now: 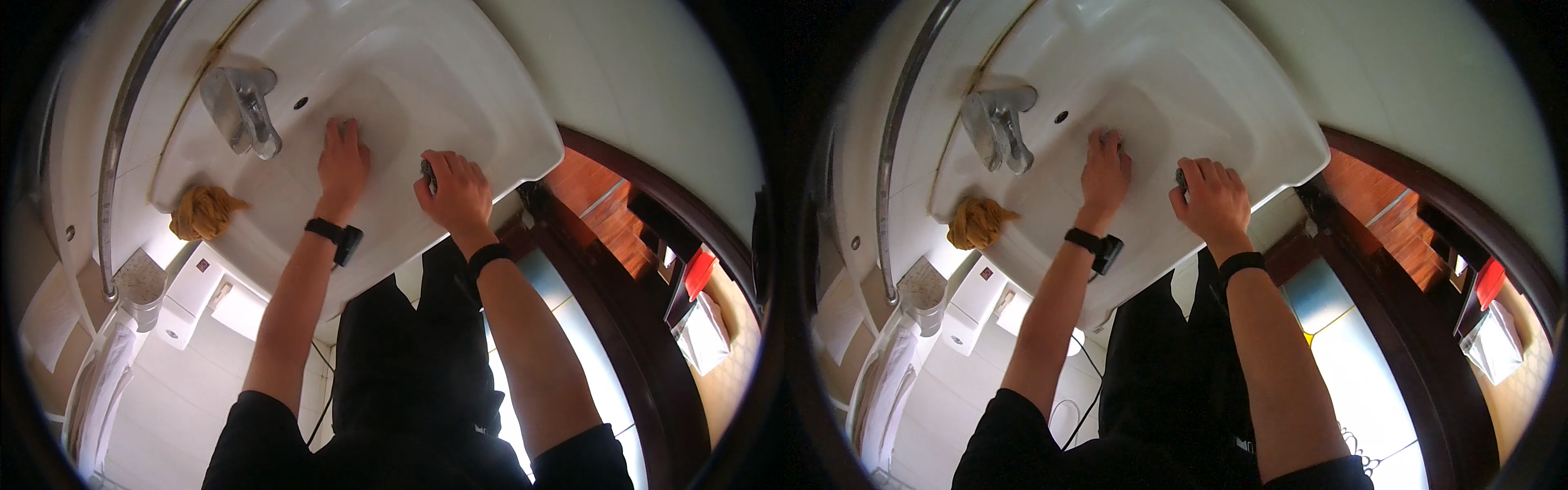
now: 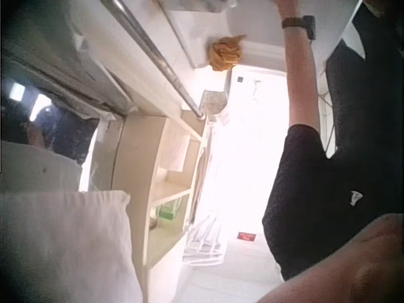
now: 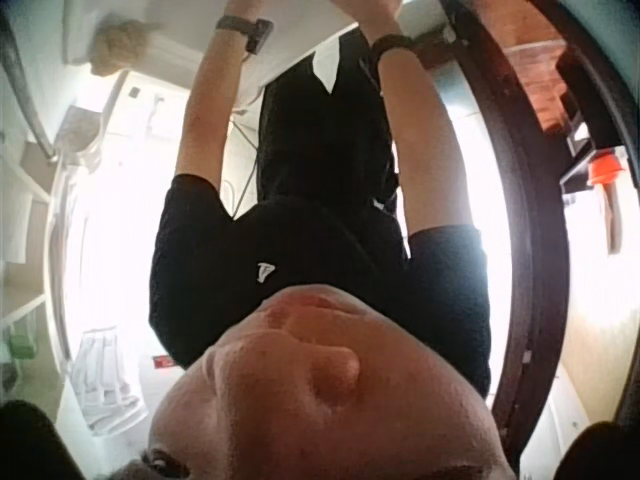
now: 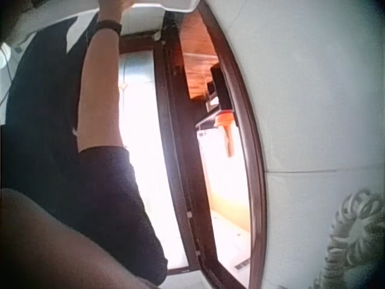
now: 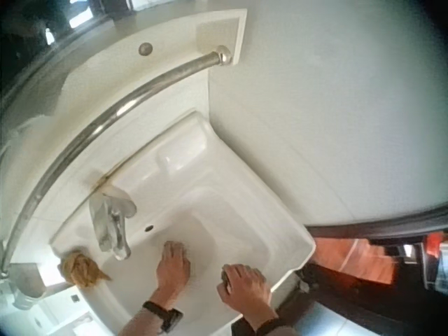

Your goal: The person scrubs a toilet and bathroom fixtures, then washes out a scouring pad and a cloth at a sink, using the cloth to wipe the sink and parts of a door frame.

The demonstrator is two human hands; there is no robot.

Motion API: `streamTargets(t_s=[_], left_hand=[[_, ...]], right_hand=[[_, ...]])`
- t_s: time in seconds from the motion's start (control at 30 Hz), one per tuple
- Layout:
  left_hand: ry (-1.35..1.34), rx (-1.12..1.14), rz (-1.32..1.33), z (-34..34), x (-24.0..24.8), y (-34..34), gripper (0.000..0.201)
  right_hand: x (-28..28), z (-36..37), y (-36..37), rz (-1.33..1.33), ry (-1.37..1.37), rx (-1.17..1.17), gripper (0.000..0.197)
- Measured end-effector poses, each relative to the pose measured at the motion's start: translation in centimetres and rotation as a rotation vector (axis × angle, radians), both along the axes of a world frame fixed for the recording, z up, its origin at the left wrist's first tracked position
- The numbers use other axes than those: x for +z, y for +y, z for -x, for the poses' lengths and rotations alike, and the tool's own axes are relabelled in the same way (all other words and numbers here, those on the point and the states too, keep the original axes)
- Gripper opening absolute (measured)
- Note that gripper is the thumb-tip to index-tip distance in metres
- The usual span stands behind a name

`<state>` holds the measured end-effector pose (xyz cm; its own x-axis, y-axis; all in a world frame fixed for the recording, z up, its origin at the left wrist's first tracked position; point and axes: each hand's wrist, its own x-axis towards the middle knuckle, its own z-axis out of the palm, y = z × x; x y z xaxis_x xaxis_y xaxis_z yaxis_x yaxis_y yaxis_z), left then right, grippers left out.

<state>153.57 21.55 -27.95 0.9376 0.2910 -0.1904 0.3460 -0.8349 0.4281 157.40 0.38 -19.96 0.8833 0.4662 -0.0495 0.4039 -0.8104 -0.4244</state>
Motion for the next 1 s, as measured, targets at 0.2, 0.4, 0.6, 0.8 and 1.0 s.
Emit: streamTargets(t_s=[0.2,0.4,0.6,0.8,1.0], left_hand=[[0.041,-0.317,-0.194,-0.6,-1.2,4.2,0.025],[0.016,-0.419,-0.215,-0.6,-1.2,5.1,0.026],[0.016,-0.423,-0.253,-0.7,-1.9,6.7,0.03],[0.109,-0.603,-0.33,-2.6,-1.7,7.1,0.026],[0.138,-0.67,-0.211,-3.5,-0.9,8.0,0.025]], right_hand=[[0.2,0.0,0.5,0.029,0.03,-0.005,0.028],[0.1,0.1,0.0,0.037,0.062,-0.029,0.028],[0.2,0.2,0.6,0.015,0.045,-0.024,0.029],[-0.1,0.1,0.3,0.028,0.041,-0.023,0.027],[0.2,0.1,0.6,0.001,0.046,-0.026,0.026]])
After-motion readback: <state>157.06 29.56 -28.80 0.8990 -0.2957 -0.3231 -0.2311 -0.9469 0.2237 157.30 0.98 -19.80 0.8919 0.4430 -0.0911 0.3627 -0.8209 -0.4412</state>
